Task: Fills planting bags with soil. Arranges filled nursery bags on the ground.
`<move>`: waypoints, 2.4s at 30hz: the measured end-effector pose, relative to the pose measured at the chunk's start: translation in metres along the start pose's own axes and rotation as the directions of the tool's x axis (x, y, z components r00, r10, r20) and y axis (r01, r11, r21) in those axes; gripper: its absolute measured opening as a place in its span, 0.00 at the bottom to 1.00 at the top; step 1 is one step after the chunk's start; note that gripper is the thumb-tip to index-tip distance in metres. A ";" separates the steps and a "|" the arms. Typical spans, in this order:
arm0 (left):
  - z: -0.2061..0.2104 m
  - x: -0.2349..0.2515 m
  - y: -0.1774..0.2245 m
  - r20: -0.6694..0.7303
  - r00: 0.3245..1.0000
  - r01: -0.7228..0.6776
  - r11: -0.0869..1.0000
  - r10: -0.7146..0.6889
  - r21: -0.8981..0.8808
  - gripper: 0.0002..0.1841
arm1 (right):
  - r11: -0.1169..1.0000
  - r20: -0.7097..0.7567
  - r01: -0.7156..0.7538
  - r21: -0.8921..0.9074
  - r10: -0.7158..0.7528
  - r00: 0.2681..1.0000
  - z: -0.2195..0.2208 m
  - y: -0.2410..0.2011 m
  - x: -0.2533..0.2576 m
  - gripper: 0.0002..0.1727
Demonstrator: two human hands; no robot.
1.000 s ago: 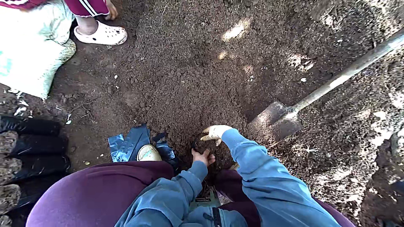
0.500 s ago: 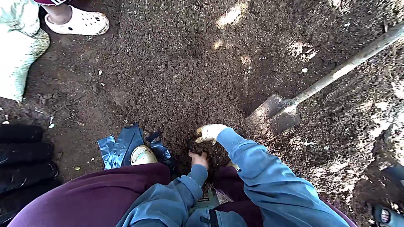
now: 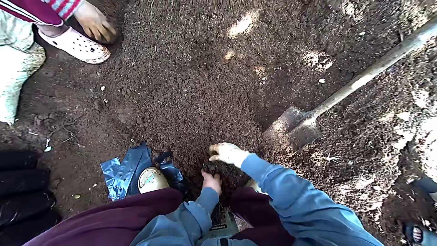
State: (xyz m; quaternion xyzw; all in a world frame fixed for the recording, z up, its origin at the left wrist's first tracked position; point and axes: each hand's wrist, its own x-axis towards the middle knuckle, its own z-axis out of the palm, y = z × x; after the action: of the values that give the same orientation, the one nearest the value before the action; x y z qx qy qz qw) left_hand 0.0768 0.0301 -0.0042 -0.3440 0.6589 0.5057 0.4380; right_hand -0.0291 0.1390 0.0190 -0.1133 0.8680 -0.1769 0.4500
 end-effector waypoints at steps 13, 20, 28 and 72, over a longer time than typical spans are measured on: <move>-0.036 -0.001 0.009 0.144 0.990 -0.024 0.987 0.001 0.159 0.36 | 0.993 -0.264 -0.074 -0.097 0.046 0.963 0.018 0.026 0.107 0.45; -0.046 -0.003 0.004 0.170 0.984 -0.072 0.989 0.050 0.127 0.36 | 0.878 -0.332 0.101 0.467 0.069 0.941 0.002 0.042 0.023 0.28; -0.041 -0.002 -0.002 0.166 0.980 -0.132 0.981 0.107 0.146 0.41 | 0.714 -0.480 0.239 0.658 0.153 0.864 0.035 -0.007 -0.048 0.25; -0.114 -0.033 0.088 0.083 0.969 -0.244 0.946 0.232 0.211 0.25 | 0.778 -0.574 -0.023 0.627 0.483 0.661 0.046 0.071 -0.032 0.29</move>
State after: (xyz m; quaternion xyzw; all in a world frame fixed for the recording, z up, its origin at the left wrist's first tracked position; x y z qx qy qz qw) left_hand -0.0161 -0.0577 0.0704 -0.1967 0.7347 0.4884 0.4277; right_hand 0.0248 0.2060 -0.0107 0.2323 0.8841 -0.3892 0.1135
